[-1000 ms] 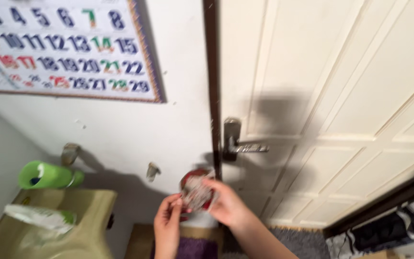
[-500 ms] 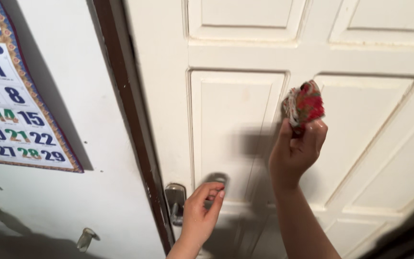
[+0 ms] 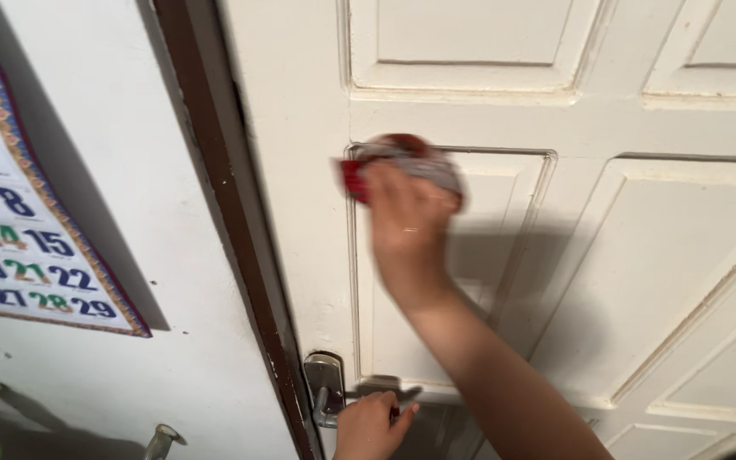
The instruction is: The person wipes the surface and panels of a white wooden door using a red patterned cloth, cleaning both the main flat areas and the recessed edges.
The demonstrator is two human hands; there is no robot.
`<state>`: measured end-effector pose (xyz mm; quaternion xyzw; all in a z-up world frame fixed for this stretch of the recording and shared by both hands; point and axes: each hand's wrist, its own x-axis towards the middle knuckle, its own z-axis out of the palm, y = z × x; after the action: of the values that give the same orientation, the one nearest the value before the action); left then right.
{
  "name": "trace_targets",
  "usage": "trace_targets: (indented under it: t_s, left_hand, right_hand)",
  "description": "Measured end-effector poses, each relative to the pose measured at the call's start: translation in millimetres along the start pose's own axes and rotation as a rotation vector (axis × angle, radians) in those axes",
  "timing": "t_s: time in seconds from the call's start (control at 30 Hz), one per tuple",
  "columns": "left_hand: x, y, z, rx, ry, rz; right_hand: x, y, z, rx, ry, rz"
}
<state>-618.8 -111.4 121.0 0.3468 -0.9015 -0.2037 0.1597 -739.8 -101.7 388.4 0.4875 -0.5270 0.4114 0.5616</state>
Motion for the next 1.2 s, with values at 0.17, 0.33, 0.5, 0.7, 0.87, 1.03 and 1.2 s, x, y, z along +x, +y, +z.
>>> trace_targets:
  t_s: [0.17,0.33,0.5,0.7,0.87,1.03,1.2]
  left_hand:
    - [5,-9,4,0.067,-0.058,0.037]
    - [3,-12,9,0.065,-0.027,0.079]
    - [8,-10,6,0.063,-0.066,0.060]
    - [1,9,-18,-0.044,-0.031,0.035]
    - [-3,38,-57,-0.158,0.269,0.321]
    - [17,66,-87,-0.125,0.668,0.741]
    - [63,81,-76,-0.020,0.810,0.761]
  right_hand:
    - [9,16,-11,0.123,-0.081,0.043]
    - [-11,79,-72,-0.128,0.050,0.079]
    - [-6,57,-29,-0.145,0.125,0.030]
    - [10,-3,-8,0.181,-0.068,0.075]
    - [15,47,-44,0.074,0.320,-0.078]
    - [50,98,-80,-0.055,0.125,0.126]
    - [70,80,-49,-0.122,0.138,0.082]
